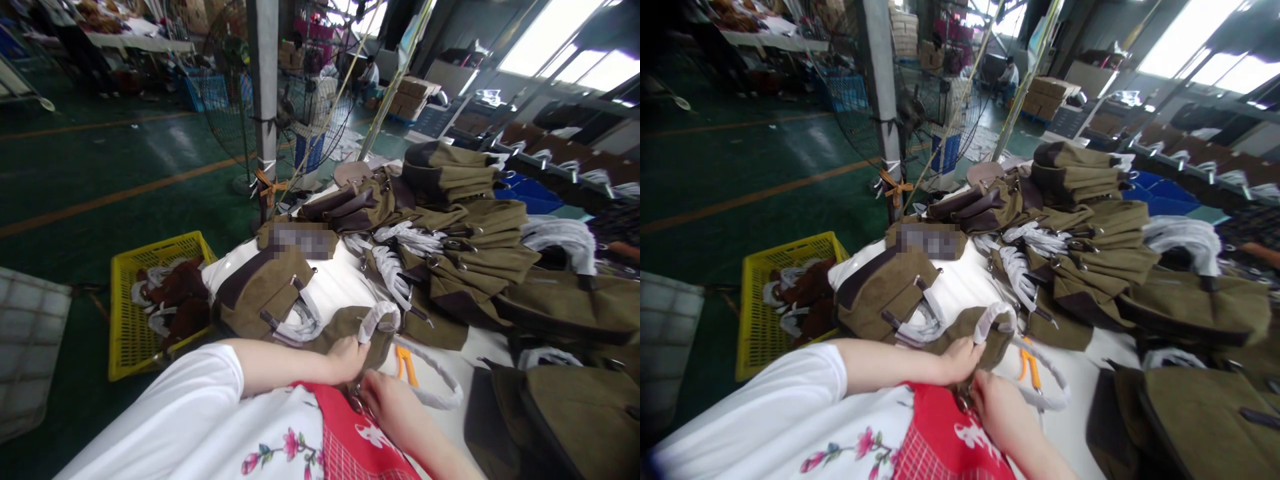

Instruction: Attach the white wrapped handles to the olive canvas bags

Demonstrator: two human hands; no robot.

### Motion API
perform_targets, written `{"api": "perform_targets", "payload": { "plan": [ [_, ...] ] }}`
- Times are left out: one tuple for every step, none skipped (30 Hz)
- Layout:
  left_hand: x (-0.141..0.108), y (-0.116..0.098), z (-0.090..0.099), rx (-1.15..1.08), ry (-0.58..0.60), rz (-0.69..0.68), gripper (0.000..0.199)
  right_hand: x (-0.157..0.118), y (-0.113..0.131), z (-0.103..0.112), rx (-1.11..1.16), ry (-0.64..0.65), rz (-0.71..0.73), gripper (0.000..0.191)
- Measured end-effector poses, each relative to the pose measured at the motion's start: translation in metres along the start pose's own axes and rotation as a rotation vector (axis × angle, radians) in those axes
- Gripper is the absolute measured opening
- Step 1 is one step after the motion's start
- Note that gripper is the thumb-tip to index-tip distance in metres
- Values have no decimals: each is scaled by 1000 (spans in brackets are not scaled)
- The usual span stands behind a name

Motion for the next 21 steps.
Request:
{"api": "perform_targets", "payload": {
  "plan": [
    [-5, -5, -1, 80, 16, -47, 41, 1, -2, -1, 0, 13, -13, 21],
    [-9, -9, -3, 157, 47, -95, 40, 2, -5, -2, -3, 23, -29, 22],
    [-11, -12, -6, 221, 88, -134, 40, 4, -8, -4, -5, 30, -41, 22],
    [-12, -13, -8, 253, 128, -155, 39, 4, -11, -7, -4, 33, -46, 22],
    [-11, -13, -10, 254, 158, -153, 38, 5, -14, -10, -2, 31, -46, 22],
    [-9, -12, -9, 242, 174, -141, 36, 5, -18, -12, 3, 24, -42, 21],
    [-5, -12, -6, 226, 172, -125, 34, 4, -22, -13, 16, 7, -29, 21],
    [-1, -13, 0, 207, 157, -116, 32, 4, -25, -13, 42, -17, -12, 21],
    [3, -16, 8, 190, 129, -117, 30, 3, -29, -10, 82, -47, -1, 22],
    [5, -23, 20, 176, 84, -135, 30, 2, -33, -6, 139, -79, 2, 23],
    [7, -32, 33, 167, 29, -175, 32, 2, -37, 0, 214, -113, -2, 25],
    [6, -43, 46, 162, -18, -241, 34, 2, -40, 8, 299, -142, -10, 26],
    [3, -57, 58, 173, -41, -328, 36, 2, -43, 16, 382, -166, -27, 28],
    [-1, -71, 68, 204, -30, -423, 39, 3, -45, 24, 454, -185, -43, 30],
    [-6, -84, 74, 257, 6, -509, 44, 5, -46, 32, 517, -202, -54, 31],
    [-12, -94, 77, 329, 61, -572, 52, 7, -46, 38, 567, -213, -57, 32],
    [-18, -101, 76, 415, 118, -606, 60, 10, -45, 43, 598, -215, -55, 32],
    [-22, -104, 74, 506, 161, -601, 65, 12, -43, 46, 605, -218, -50, 31],
    [-24, -104, 71, 590, 186, -567, 65, 15, -41, 48, 591, -226, -42, 31],
    [-25, -101, 67, 659, 202, -521, 60, 17, -39, 50, 556, -232, -32, 30],
    [-25, -97, 63, 711, 213, -479, 51, 18, -36, 51, 504, -241, -20, 29]
  ]
}}
Point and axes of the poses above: each hand's wrist, its own x-axis towards the middle knuckle, its own z-axis out of the back of the hand, y = z × x, the point moved 4 cm from there along x, towards the middle knuckle, and after that the axes turned 7 degrees about -z, right-handed, at the moved point
